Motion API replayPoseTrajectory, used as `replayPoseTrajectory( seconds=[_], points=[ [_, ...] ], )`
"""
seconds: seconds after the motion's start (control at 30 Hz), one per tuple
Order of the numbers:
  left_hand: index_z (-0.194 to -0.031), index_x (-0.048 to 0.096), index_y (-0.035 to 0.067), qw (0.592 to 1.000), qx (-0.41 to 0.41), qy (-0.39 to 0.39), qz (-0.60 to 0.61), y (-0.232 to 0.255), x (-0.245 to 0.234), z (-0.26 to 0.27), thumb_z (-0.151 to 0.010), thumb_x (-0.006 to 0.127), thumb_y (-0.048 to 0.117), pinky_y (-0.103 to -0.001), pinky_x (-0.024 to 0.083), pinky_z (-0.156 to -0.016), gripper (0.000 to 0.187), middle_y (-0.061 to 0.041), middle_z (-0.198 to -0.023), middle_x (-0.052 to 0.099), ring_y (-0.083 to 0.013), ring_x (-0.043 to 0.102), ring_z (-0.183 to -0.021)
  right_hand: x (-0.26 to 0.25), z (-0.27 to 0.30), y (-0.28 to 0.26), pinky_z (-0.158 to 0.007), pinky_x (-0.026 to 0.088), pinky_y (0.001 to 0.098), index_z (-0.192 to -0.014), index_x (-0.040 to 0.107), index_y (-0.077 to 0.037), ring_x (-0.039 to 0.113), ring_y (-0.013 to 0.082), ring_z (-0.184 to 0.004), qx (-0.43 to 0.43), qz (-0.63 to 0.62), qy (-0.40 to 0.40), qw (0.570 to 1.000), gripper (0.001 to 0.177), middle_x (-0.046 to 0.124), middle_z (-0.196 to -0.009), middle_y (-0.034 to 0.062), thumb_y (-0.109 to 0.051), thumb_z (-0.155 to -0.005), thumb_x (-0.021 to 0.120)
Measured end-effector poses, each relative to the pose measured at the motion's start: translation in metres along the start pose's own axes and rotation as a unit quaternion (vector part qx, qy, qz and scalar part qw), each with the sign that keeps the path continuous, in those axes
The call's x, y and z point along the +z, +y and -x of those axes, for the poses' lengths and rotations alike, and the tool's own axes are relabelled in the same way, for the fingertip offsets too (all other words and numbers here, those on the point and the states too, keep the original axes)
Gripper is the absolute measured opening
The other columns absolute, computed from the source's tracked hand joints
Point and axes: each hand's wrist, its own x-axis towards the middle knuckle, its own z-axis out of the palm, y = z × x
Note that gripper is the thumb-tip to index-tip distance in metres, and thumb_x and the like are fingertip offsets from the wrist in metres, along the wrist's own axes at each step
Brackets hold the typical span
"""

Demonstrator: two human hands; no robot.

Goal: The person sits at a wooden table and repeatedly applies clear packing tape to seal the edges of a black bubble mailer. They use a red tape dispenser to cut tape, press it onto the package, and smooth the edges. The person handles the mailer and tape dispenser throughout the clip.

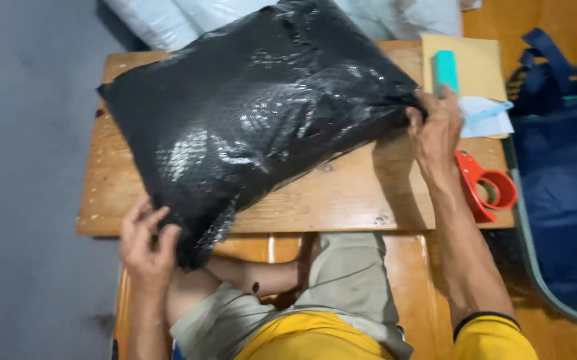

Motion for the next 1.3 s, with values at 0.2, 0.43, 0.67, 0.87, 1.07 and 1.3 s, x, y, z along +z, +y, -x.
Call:
replayPoseTrajectory(
  seconds=[0.2, 0.43, 0.67, 0.87, 1.07, 1.3],
  points=[
    [-0.116, 0.070, 0.002, 0.988, -0.060, 0.071, 0.120, 0.003, 0.011, 0.050, -0.092, 0.074, 0.004, -0.054, 0.040, -0.115, 0.025, -0.028, -0.150, 0.044, -0.0483, 0.052, -0.136, -0.009, 0.021, -0.174, -0.106, 0.045, 0.0585, -0.118, 0.071, 0.003, 0.057, 0.0536, -0.123, -0.207, -0.096, 0.075, 0.971, 0.031, 0.057, -0.131, 0.0300, -0.019, -0.099, 0.078],
    [-0.100, 0.077, 0.011, 0.978, -0.185, 0.057, 0.071, 0.030, -0.013, 0.041, -0.087, 0.081, 0.009, -0.043, 0.055, -0.094, 0.014, -0.022, -0.145, 0.058, -0.0380, 0.062, -0.123, 0.063, 0.108, -0.293, -0.101, 0.044, 0.0523, -0.126, 0.071, -0.020, 0.061, 0.0333, -0.117, -0.320, -0.216, -0.057, 0.920, 0.035, 0.064, -0.132, 0.0108, -0.028, -0.093, 0.070],
    [-0.104, 0.071, 0.010, 0.941, -0.312, 0.057, 0.121, 0.034, -0.014, 0.044, -0.085, 0.079, 0.005, -0.037, 0.060, -0.085, 0.021, -0.016, -0.145, 0.055, -0.0316, 0.066, -0.120, 0.076, 0.072, -0.354, -0.107, 0.023, 0.0568, -0.084, 0.058, -0.020, 0.053, 0.0301, -0.129, -0.392, -0.203, -0.140, 0.886, 0.023, 0.061, -0.136, 0.0078, -0.030, -0.104, 0.052],
    [-0.107, 0.066, 0.000, 0.936, -0.266, 0.161, 0.162, 0.025, 0.012, 0.081, -0.094, 0.075, 0.011, -0.036, 0.059, -0.091, 0.020, -0.018, -0.137, 0.050, -0.0327, 0.067, -0.118, 0.083, 0.056, -0.368, -0.103, 0.025, 0.0588, -0.082, 0.062, -0.018, 0.050, 0.0333, -0.129, -0.381, -0.226, -0.193, 0.876, 0.039, 0.058, -0.136, 0.0088, -0.054, -0.094, 0.065],
    [-0.102, 0.074, 0.005, 0.978, -0.106, 0.150, -0.102, 0.021, 0.016, 0.073, -0.077, 0.093, 0.027, -0.036, 0.058, -0.092, 0.038, -0.016, -0.125, 0.064, -0.0297, 0.069, -0.109, 0.101, 0.069, -0.384, -0.106, 0.020, 0.0564, -0.074, 0.059, -0.017, 0.054, 0.0293, -0.126, -0.372, -0.239, -0.152, 0.884, 0.040, 0.063, -0.126, 0.0074, -0.048, -0.098, 0.063],
    [-0.089, 0.074, 0.001, 0.966, -0.207, 0.145, 0.047, 0.023, 0.005, 0.067, -0.089, 0.084, 0.013, -0.038, 0.060, -0.083, 0.015, -0.013, -0.112, 0.068, -0.0314, 0.074, -0.096, 0.050, 0.063, -0.358, -0.112, 0.020, 0.0507, -0.093, 0.065, -0.015, 0.057, 0.0300, -0.129, -0.262, -0.306, -0.157, 0.902, 0.025, 0.064, -0.129, 0.0086, -0.039, -0.100, 0.065]
  ],
)
